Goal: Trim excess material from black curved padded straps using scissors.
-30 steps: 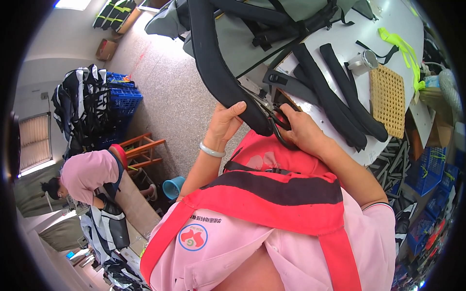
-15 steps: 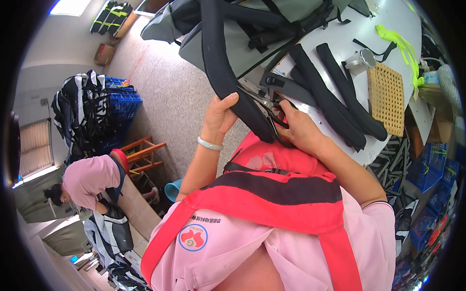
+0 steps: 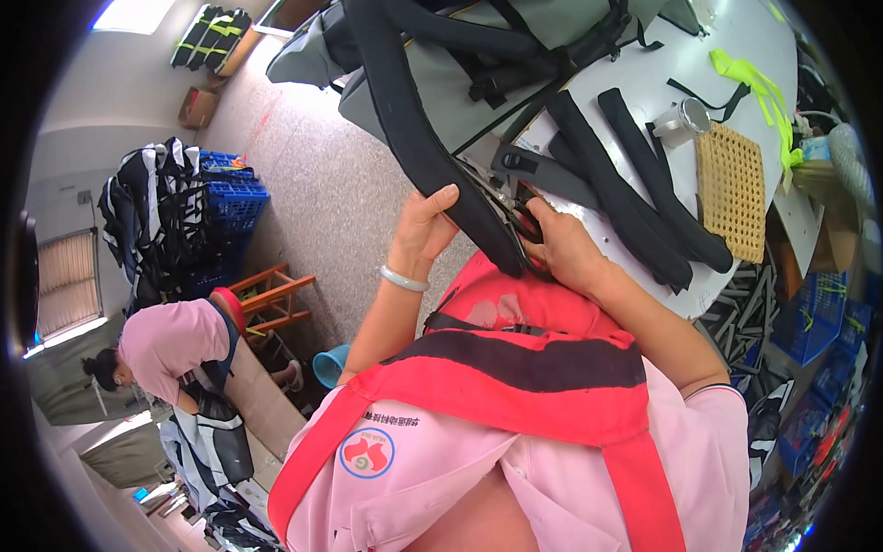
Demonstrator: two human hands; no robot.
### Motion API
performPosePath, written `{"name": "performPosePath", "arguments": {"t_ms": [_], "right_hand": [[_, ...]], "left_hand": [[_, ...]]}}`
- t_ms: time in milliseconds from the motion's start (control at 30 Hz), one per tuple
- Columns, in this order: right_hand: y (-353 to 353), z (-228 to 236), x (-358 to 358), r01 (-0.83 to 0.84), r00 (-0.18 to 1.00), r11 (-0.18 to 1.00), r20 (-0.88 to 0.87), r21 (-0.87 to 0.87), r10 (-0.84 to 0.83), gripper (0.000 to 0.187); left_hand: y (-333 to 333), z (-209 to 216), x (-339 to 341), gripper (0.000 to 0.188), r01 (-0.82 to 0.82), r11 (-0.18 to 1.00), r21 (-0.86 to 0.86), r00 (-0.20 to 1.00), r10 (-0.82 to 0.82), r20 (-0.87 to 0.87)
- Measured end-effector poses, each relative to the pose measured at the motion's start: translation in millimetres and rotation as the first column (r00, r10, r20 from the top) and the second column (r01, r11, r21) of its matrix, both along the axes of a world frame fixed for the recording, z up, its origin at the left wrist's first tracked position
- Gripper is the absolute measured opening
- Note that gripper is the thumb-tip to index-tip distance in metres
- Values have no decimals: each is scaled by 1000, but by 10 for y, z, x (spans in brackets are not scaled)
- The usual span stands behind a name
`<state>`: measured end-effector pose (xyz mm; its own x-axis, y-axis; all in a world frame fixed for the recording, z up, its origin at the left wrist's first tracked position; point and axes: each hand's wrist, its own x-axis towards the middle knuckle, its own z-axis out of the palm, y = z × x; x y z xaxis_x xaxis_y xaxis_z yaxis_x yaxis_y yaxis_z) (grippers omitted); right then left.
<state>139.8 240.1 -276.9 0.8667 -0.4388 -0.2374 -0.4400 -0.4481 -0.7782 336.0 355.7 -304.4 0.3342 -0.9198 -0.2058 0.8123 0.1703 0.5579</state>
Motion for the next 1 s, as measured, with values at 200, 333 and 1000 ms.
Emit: {"name": "performPosePath", "arguments": {"t_ms": [200,333,1000], "right_hand": [[-43,-34,13,21,993,1000,120,-8,-19,36],[-71,-33,32,21,996,999,86,49,-25,35],[-46,-562,-399,464,876,863,43,199,-481,27]], "left_hand": [[1,17,-61,30,71,997,5,996,-71,-55],[-11,3,-50,31,77,997,-8,995,-77,-65],[-1789,222,1267,38,-105,994,-20,994,105,-33]]}}
